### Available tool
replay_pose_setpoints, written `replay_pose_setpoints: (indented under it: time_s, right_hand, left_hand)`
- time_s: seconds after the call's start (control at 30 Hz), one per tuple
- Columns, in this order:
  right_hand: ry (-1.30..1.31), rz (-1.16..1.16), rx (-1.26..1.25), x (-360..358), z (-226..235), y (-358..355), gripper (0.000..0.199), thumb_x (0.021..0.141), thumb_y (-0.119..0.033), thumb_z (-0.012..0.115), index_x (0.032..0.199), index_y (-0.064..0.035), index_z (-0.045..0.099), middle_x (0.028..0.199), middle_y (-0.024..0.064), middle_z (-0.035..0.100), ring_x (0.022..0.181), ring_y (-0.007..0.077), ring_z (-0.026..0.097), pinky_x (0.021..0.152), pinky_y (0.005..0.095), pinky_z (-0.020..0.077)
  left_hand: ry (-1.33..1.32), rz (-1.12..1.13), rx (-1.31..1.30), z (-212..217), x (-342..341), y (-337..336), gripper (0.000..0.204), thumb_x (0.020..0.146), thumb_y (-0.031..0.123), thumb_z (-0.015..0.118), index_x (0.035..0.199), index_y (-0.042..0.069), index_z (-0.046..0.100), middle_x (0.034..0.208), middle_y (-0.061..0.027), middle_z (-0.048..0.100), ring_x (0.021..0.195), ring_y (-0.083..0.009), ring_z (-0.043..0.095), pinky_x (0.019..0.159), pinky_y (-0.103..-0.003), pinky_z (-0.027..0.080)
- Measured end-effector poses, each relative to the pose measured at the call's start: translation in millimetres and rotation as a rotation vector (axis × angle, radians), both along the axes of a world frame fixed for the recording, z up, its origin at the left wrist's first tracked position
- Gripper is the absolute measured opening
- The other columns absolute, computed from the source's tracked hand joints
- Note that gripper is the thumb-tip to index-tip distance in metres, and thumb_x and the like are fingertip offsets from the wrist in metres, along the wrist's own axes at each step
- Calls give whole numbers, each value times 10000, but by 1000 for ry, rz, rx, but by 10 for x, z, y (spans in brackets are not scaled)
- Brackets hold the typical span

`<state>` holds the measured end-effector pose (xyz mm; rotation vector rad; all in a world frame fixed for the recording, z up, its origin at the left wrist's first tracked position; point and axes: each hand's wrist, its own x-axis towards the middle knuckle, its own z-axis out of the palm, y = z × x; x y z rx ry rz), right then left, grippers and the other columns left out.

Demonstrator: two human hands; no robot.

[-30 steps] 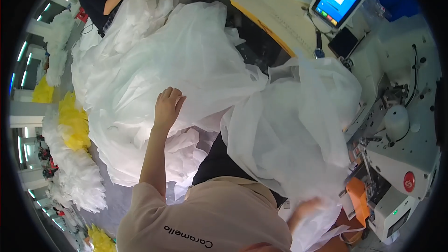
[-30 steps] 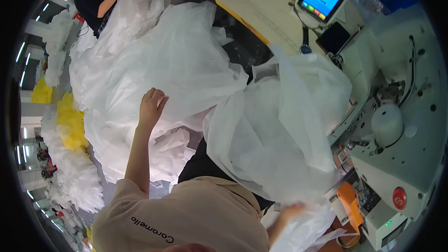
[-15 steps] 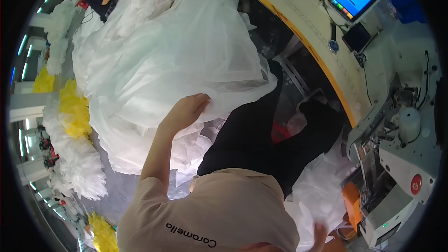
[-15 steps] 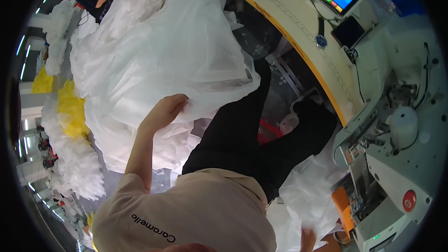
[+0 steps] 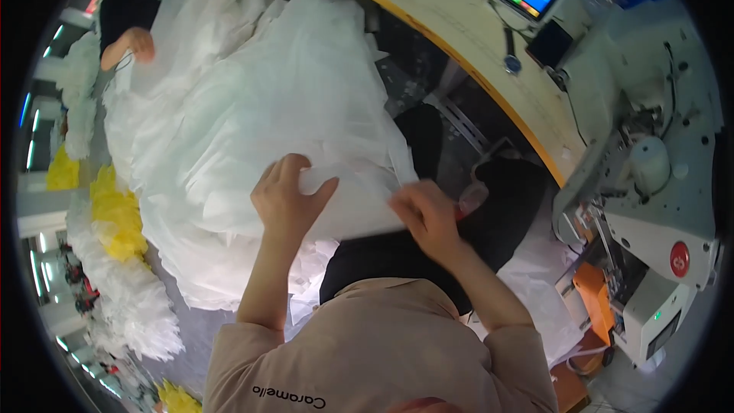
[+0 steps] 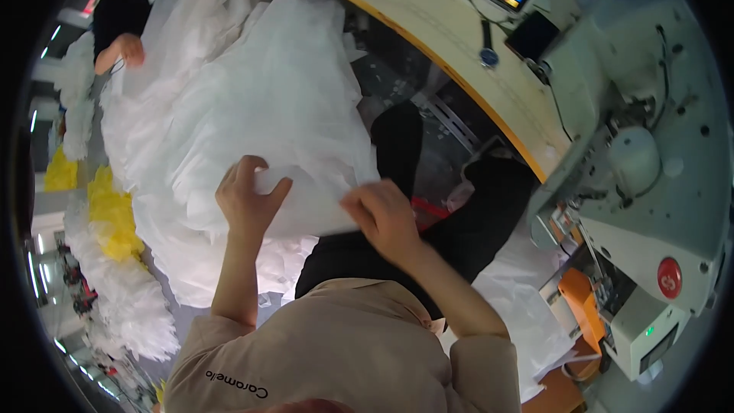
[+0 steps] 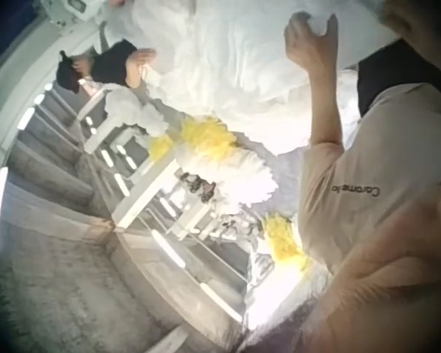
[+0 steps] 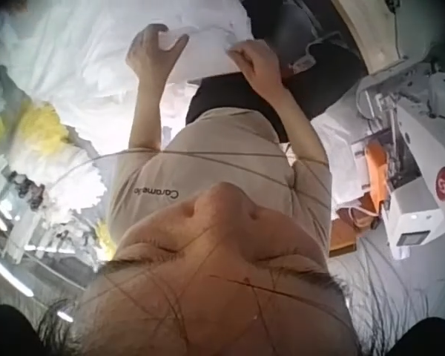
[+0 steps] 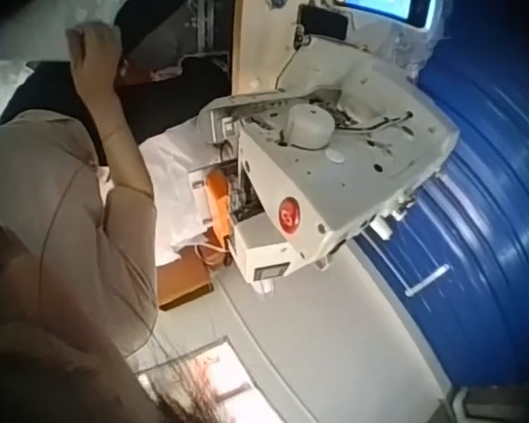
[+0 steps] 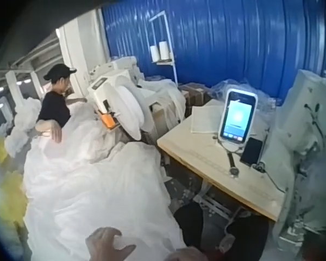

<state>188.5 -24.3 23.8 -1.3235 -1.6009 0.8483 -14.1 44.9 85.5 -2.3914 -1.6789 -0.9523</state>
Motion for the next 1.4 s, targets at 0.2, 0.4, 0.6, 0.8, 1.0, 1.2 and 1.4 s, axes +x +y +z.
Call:
replay_pose_setpoints:
  time_s: [0.2, 0.4, 0.6, 0.8, 1.0, 1.2, 1.4]
  right_hand:
    - [268, -363, 93, 209, 231, -1139, 435, 719, -257, 752, 1020, -25, 539, 976, 120, 584, 910, 252, 582, 822, 343, 443]
    - [1189, -337, -79, 818, 7, -1109, 390, 788, -232, 705, 1060, -11, 534, 1009, 79, 562, 974, 200, 540, 928, 307, 375]
    - [757, -1019, 92, 1154, 297, -1267, 144, 941, -142, 468, 882, -60, 571, 709, -35, 497, 666, 45, 452, 615, 212, 383]
    - [479, -1358, -18, 1556, 326, -1058, 107, 935, -151, 484, 916, -82, 562, 666, -71, 423, 576, 22, 345, 515, 203, 301]
    - [415, -1398, 93, 1643, 262, -1060, 102, 929, -186, 500, 921, -87, 519, 669, -76, 403, 589, 27, 331, 530, 195, 295]
    - [401, -1383, 166, 1646, 138, -1242, 159, 932, -224, 517, 888, -71, 509, 783, -42, 436, 709, 52, 385, 618, 213, 331]
    - [121, -1518, 199, 1606, 417, -1000, 210, 947, -214, 498, 856, -26, 521, 750, 7, 444, 717, 91, 423, 640, 223, 365]
  left_hand:
    - [-236, -611, -229, -119, 1139, -81, 401, 544, 232, 806, 782, 98, 512, 560, -38, 472, 508, -233, 525, 467, -312, 411]
    - [-166, -828, -543, 87, 1754, -372, 414, 531, 249, 812, 793, 111, 521, 525, -24, 413, 499, -198, 503, 465, -300, 400]
    - [-144, -752, -363, -52, 2116, -131, 262, 646, 123, 730, 810, 95, 527, 636, -59, 503, 565, -227, 544, 510, -318, 432]
    - [-209, -704, -97, -286, 2406, 217, 319, 662, -157, 471, 886, 68, 506, 931, -52, 601, 788, -277, 600, 591, -343, 485]
    - [-129, -773, -121, -243, 2383, 433, 356, 626, -152, 461, 906, 64, 498, 1031, -99, 576, 975, -307, 555, 749, -405, 458]
    - [-168, -422, 120, -83, 1508, 290, 313, 645, -74, 512, 928, 56, 535, 963, -146, 559, 908, -327, 538, 756, -426, 428]
    - [-158, -421, -612, -58, 679, 449, 230, 697, -24, 534, 901, 70, 581, 866, -125, 604, 811, -333, 578, 678, -390, 453]
